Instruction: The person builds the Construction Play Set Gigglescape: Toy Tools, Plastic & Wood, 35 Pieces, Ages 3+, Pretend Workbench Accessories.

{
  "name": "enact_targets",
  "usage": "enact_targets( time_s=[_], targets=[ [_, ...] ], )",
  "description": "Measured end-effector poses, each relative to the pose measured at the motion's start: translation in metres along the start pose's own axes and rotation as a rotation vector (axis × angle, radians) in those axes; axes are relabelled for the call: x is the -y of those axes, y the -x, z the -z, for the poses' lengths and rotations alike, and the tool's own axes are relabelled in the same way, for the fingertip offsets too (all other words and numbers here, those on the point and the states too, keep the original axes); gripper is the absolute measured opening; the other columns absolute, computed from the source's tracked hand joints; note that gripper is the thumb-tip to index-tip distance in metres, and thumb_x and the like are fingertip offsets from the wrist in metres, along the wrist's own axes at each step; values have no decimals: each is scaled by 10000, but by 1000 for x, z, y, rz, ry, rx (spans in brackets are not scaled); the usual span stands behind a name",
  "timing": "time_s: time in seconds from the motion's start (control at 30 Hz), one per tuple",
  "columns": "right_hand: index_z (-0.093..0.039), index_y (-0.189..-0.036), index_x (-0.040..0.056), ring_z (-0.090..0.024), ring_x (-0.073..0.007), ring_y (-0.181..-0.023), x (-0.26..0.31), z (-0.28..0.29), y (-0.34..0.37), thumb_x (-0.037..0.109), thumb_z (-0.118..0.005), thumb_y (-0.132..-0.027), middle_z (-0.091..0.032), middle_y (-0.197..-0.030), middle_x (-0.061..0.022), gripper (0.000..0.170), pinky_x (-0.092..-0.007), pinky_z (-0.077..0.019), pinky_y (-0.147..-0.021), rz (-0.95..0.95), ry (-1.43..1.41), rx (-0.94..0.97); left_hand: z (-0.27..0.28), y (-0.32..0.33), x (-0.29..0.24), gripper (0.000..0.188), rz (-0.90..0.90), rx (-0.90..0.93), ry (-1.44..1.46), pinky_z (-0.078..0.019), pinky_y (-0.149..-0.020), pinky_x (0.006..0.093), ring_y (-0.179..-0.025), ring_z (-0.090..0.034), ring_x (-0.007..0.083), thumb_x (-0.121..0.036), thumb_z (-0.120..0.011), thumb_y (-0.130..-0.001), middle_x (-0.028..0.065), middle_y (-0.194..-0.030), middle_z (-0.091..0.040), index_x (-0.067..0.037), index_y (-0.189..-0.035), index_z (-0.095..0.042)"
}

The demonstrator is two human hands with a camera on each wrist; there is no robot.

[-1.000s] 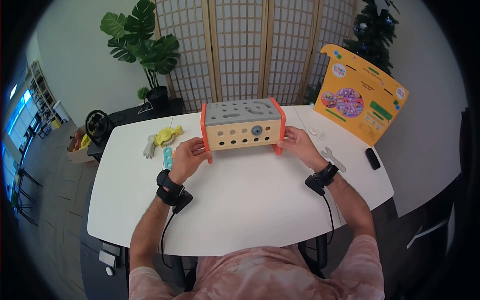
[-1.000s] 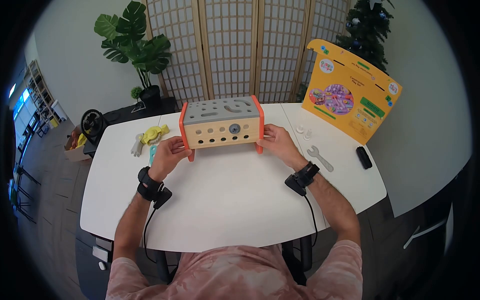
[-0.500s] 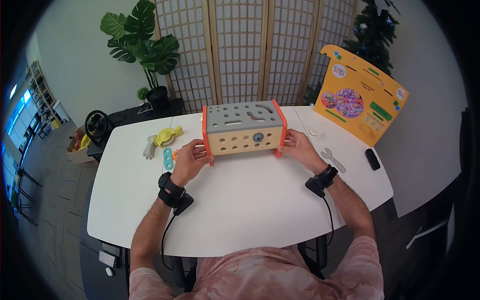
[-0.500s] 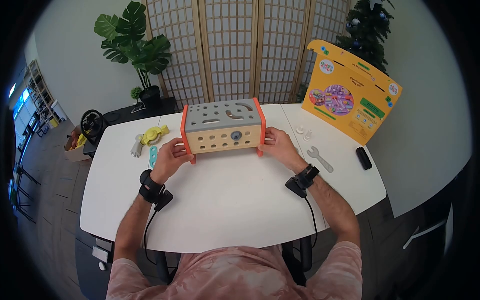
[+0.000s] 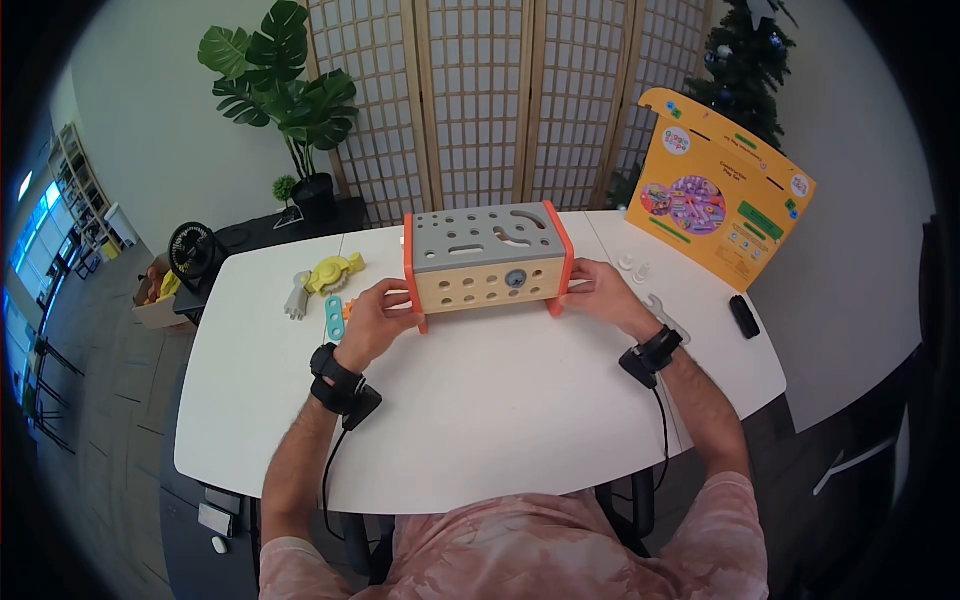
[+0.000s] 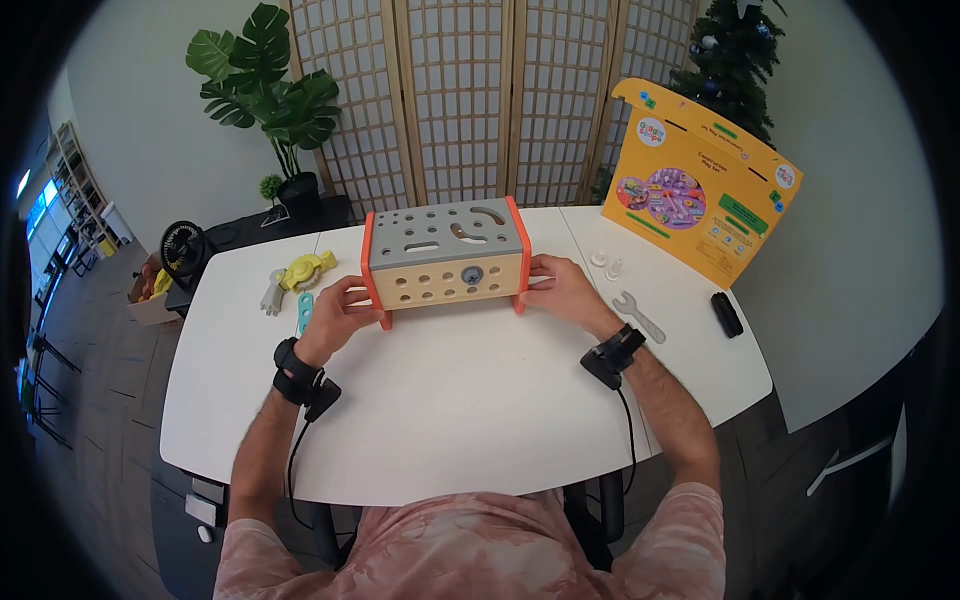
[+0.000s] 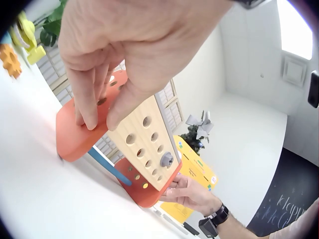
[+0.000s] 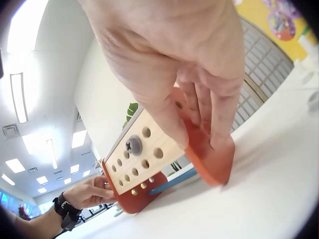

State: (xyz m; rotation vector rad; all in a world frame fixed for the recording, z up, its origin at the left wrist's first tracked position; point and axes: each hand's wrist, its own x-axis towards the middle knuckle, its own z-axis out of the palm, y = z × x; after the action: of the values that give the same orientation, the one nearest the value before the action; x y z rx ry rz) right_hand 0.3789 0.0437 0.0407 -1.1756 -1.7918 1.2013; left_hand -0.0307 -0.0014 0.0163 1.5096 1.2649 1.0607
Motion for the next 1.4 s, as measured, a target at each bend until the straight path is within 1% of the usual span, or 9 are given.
enact_targets(
  time_s=[0.23, 0.43, 0.57, 0.67, 0.8, 0.9, 0.97, 1.0, 1.4],
  targets=[
    [-714, -1274, 25, -748, -128, -981, 1, 71, 3, 40, -758, -979, -739, -1219, -45, 299, -286, -615, -847, 51, 54, -193, 30, 9, -14, 502, 58, -52, 109, -646, -984, 329, -1146, -766, 216, 23, -765, -980, 154, -1297, -748, -2, -1448, -586],
    [-728, -1198, 40, -700, -80, -767, -38, 125, 9, 31, -778, -950, -698, -1031, -24, 253, -261, -585, -617, 0, 245, -449, 68, 20, -21, 359, 30, -143, 76, -671, -913, 327, -973, -805, 205, -64, -758, -1026, 135, -1173, -784, 14, -1358, -646],
    [-667, -1254, 75, -645, -155, -876, -90, 151, 10, 141, -888, -844, -601, -1001, -33, 471, -330, -549, -740, 42, 600, -685, 92, 23, -25, 287, 10, -243, 23, -672, -843, 312, -933, -809, 173, -108, -760, -1042, 72, -1047, -813, -3, -1298, -683],
    [-618, -1345, 116, -625, -144, -972, -110, 164, 9, 144, -924, -812, -600, -1096, -37, 615, -323, -532, -833, -92, 609, -611, 119, 21, -16, 259, 43, -280, -143, -682, -778, 294, -876, -798, 149, -106, -766, -1026, 68, -1010, -799, 1, -1256, -714],
    [-648, -1314, 108, -635, -136, -921, -113, 158, 10, 167, -930, -802, -607, -1059, -27, 588, -317, -540, -785, -226, 544, -586, 125, 15, -7, 355, 104, -192, -315, -653, -684, 274, -783, -781, 140, -155, -808, -1000, 67, -985, -802, 1, -1301, -705],
    [-715, -1219, 83, -649, -130, -839, -124, 161, 3, 164, -925, -799, -645, -956, -12, 476, -309, -541, -731, -264, 521, -531, 110, 14, -1, 485, 183, -81, -692, -641, -744, 320, -885, -786, 210, -262, -846, -970, 107, -1051, -777, -1, -1353, -705],
    [-802, -1068, 53, -694, -173, -754, -140, 168, -2, 190, -936, -765, -702, -783, -40, 359, -345, -554, -729, -142, 523, -556, 102, 7, 28, 564, -17, -89, -1025, -620, -895, 377, -1061, -752, 293, -344, -849, -954, 150, -1182, -715, -7, -1383, -710],
    [-802, -1068, 53, -694, -173, -754, -137, 167, -2, 190, -936, -765, -702, -783, -40, 359, -345, -554, -729, -144, 524, -558, 100, 0, 33, 554, 74, -65, -965, -579, -1013, 423, -1177, -698, 346, -365, -833, -958, 172, -1293, -644, -34, -1389, -723],
    [-823, -1051, 8, -741, -187, -827, -133, 160, -6, 184, -933, -792, -773, -854, -92, 332, -335, -588, -799, -109, 493, -585, 90, -7, 46, 411, 19, -96, -940, -567, -975, 417, -1151, -679, 324, -264, -860, -899, 151, -1201, -675, -65, -1245, -760]
  ],
)
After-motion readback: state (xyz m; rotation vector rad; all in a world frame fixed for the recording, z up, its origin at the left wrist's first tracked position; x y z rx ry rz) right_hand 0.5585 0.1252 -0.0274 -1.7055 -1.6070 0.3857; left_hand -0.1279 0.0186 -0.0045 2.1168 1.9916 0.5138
